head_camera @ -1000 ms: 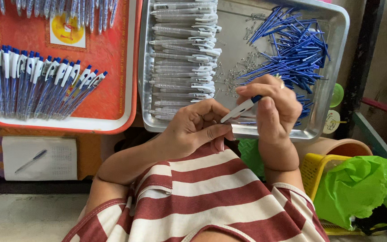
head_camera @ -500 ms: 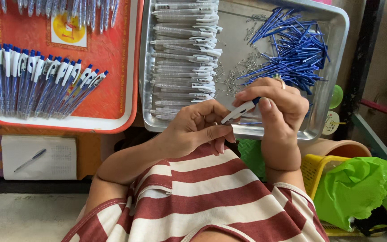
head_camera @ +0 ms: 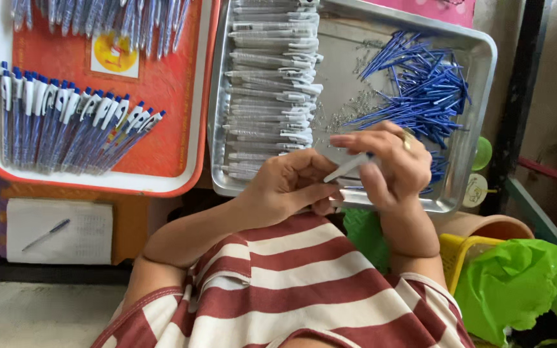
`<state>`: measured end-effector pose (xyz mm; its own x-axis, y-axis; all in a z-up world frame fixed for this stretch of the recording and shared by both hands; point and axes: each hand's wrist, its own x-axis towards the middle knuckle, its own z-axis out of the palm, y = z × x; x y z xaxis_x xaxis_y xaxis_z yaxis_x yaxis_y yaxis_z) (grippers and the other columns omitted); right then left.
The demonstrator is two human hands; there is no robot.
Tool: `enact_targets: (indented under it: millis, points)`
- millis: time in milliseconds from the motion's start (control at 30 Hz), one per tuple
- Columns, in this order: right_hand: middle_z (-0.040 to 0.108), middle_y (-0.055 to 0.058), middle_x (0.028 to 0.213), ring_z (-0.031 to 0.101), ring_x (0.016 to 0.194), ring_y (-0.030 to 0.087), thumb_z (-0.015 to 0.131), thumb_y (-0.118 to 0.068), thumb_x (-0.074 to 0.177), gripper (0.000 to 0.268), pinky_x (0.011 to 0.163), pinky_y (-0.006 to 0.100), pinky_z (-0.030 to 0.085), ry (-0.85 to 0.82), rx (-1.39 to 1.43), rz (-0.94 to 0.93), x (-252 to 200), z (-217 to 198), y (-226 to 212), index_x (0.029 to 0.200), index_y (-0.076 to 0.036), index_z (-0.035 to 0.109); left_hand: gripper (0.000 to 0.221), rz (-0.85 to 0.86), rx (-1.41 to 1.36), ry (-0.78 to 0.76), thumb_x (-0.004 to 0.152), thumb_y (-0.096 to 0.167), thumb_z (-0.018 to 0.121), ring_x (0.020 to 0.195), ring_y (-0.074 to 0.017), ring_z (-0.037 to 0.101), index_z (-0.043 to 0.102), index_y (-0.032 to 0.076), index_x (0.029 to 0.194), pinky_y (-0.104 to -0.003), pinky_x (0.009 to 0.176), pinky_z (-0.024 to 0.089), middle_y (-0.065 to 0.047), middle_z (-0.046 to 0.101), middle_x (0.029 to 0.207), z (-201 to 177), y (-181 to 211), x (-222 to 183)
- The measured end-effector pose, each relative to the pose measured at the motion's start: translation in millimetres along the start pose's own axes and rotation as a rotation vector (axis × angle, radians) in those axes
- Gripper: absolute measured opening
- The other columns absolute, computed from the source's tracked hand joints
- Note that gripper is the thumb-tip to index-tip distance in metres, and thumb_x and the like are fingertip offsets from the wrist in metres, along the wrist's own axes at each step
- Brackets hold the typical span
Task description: The person assembles pens by hand, picking up clear plastic barrels, inserting blue ink cartridges, and attaching blue caps, before placing the finished pens onto a red tray.
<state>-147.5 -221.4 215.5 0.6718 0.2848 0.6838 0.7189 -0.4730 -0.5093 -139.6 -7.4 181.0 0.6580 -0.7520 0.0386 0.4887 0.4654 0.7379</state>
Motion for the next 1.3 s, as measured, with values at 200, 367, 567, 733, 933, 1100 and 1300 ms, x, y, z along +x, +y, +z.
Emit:
enact_targets:
  millis: [200,367,567,733,933,1100,1300]
  points:
    - [0.079,0.011,0.088,0.068,0.072,0.016,0.046,-0.041,0.112,0.052,0.075,0.032,0.055,0.188,0.165,0.436,9,15,-28,0.108,0.003,0.073,0.027,0.085,0.434,0.034,0.104,0.007,0.068,0.091,-0.0213,0.079,0.067,0.0,0.13,-0.036,0.08,0.067,-0.018,0.08,0.103,-12,-1,-5]
    - [0.079,0.025,0.109,0.076,0.104,0.031,0.074,-0.003,0.095,0.06,0.103,0.044,0.054,0.077,0.442,0.445,-21,48,-8,0.146,0.014,0.048,0.022,0.117,0.52,0.188,0.102,0.006,0.071,0.088,-0.0261,0.081,0.072,0.0,0.123,-0.036,0.074,0.068,-0.018,0.081,0.101,-14,-5,-8]
    - [0.078,0.028,0.114,0.074,0.118,0.036,0.066,0.007,0.097,0.043,0.104,0.045,0.056,0.094,0.6,0.543,-26,57,-8,0.137,0.015,0.052,0.02,0.117,0.501,0.229,0.103,0.009,0.07,0.089,-0.0253,0.081,0.072,0.002,0.122,-0.036,0.076,0.068,-0.017,0.08,0.1,-25,-25,-13]
    - [0.075,0.031,0.117,0.07,0.122,0.037,0.068,0.003,0.098,0.038,0.102,0.045,0.058,0.179,0.781,0.659,-22,68,-17,0.132,0.013,0.057,0.021,0.167,0.546,0.261,0.104,0.006,0.067,0.087,-0.0267,0.081,0.072,0.002,0.124,-0.037,0.074,0.068,-0.017,0.08,0.099,-24,-25,-11]
    - [0.065,0.04,0.109,0.065,0.111,0.048,0.04,-0.03,0.103,0.052,0.096,0.057,0.051,0.235,1.342,0.75,-28,60,-6,0.109,0.018,0.061,0.022,0.31,0.865,0.274,0.102,0.005,0.07,0.094,-0.0355,0.08,0.074,0.008,0.124,-0.041,0.073,0.065,-0.014,0.081,0.1,-28,-17,-15]
    - [0.075,0.026,0.122,0.057,0.142,0.038,0.027,-0.045,0.115,0.061,0.115,0.045,0.042,0.005,1.357,0.646,-39,56,4,0.106,-0.001,0.069,0.018,0.341,0.995,0.268,0.102,0.006,0.069,0.097,-0.0411,0.077,0.075,0.01,0.118,-0.044,0.076,0.063,-0.016,0.08,0.098,-39,-36,-22]
    - [0.072,0.034,0.12,0.057,0.14,0.047,0.027,-0.04,0.114,0.057,0.112,0.052,0.045,0.054,1.275,0.719,-57,63,7,0.106,0.003,0.063,0.022,0.316,0.919,0.273,0.101,0.008,0.071,0.087,-0.0324,0.08,0.073,0.012,0.123,-0.037,0.074,0.063,-0.011,0.08,0.094,-38,-37,-21]
